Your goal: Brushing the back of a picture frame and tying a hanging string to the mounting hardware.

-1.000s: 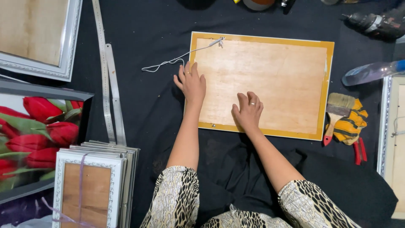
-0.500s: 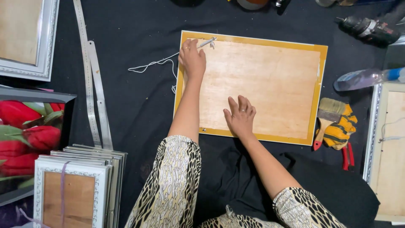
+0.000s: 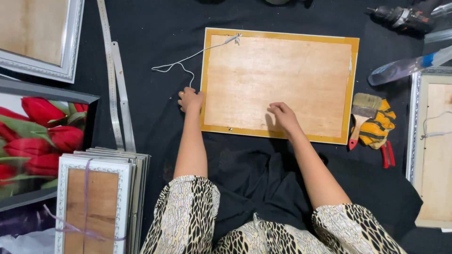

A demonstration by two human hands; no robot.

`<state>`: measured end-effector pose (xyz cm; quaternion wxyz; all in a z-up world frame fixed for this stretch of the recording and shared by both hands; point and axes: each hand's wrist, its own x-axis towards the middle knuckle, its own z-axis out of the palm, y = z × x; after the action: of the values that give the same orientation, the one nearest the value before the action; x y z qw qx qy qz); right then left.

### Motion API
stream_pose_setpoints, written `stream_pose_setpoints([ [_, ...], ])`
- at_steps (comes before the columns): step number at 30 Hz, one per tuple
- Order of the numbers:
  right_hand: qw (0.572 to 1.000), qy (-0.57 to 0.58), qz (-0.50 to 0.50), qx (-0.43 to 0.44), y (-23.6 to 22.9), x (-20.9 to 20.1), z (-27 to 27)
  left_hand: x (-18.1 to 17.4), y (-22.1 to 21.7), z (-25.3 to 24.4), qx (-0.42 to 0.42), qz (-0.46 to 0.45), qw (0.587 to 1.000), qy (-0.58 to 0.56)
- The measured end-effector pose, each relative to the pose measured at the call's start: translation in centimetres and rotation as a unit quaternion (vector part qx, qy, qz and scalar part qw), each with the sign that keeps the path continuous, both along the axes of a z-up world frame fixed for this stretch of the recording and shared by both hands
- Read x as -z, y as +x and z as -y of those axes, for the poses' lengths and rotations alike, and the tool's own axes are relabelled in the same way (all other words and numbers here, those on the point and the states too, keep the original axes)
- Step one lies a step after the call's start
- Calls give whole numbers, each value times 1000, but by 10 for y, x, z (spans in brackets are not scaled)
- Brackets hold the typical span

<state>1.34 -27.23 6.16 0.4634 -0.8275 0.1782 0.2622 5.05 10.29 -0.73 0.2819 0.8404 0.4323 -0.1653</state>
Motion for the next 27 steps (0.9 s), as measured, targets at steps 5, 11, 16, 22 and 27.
stream_pose_setpoints([
  [5,986,90,-123,63,-65,-4,8,-27,-30,32,40,92,995,-18],
  [11,900,285,-247,220,-107,17,-1,-67,-41,50,-34,21,998,-53],
  [16,812,382,-193,398,-105,23,13,-71,-56,38,-31,84,993,-74],
  [22,828,364,-163,395,-106,31,19,-69,-54,24,-14,105,972,-212],
  [27,790,421,-121,429,-102,-11,6,-178,-72,49,56,135,951,-274],
])
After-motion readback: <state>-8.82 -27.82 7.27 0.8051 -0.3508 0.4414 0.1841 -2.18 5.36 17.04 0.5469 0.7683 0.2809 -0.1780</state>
